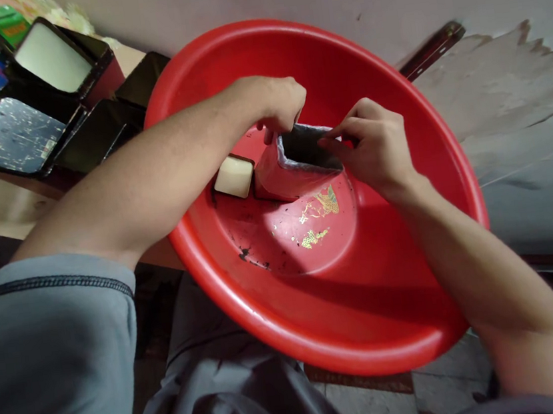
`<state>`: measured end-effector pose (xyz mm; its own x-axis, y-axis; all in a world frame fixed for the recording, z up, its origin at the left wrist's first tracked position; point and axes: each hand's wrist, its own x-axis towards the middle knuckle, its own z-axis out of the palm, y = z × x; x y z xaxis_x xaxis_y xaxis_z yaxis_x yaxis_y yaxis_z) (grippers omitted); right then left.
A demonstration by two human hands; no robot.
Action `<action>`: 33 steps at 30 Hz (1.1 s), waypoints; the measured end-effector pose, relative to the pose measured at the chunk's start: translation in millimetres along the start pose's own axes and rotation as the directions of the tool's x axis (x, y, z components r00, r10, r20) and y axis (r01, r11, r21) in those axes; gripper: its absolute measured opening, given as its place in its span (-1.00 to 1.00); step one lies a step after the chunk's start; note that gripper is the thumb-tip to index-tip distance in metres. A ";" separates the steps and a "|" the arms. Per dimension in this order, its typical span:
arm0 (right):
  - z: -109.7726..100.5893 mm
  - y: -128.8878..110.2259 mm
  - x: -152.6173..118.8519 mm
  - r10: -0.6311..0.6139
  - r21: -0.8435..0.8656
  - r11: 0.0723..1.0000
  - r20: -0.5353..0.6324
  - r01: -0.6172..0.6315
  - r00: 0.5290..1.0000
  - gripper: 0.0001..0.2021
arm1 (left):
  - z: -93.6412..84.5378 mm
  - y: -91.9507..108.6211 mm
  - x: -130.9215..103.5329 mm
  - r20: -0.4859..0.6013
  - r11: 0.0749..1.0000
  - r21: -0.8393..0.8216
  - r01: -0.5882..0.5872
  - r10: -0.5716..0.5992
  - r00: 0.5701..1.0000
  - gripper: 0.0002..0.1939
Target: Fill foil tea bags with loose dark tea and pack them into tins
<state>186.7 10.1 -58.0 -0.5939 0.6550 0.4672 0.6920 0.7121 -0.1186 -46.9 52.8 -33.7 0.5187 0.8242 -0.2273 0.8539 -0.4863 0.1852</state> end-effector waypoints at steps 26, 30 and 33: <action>145.3 -74.5 -153.3 -0.595 0.453 0.780 0.321 0.432 0.737 -0.58 | -2.2 6.4 -7.6 -0.084 1.000 0.007 0.030 -0.029 0.996 -0.78; 147.9 -77.2 -147.7 -0.505 0.468 0.826 0.367 0.314 0.781 -0.49 | -2.5 6.5 -6.3 -0.089 0.999 0.011 0.042 -0.040 0.995 -0.77; 149.8 -79.5 -146.4 -0.489 0.483 0.836 0.443 0.259 0.752 -0.51 | -2.6 7.0 -5.9 -0.077 0.999 0.017 0.050 -0.049 0.996 -0.76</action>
<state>157.2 -104.6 -248.2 -0.9664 0.2562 0.0210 0.2266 0.8875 -0.4012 -44.1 45.3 -28.6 0.4716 0.8669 -0.1615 0.8795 -0.4493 0.1570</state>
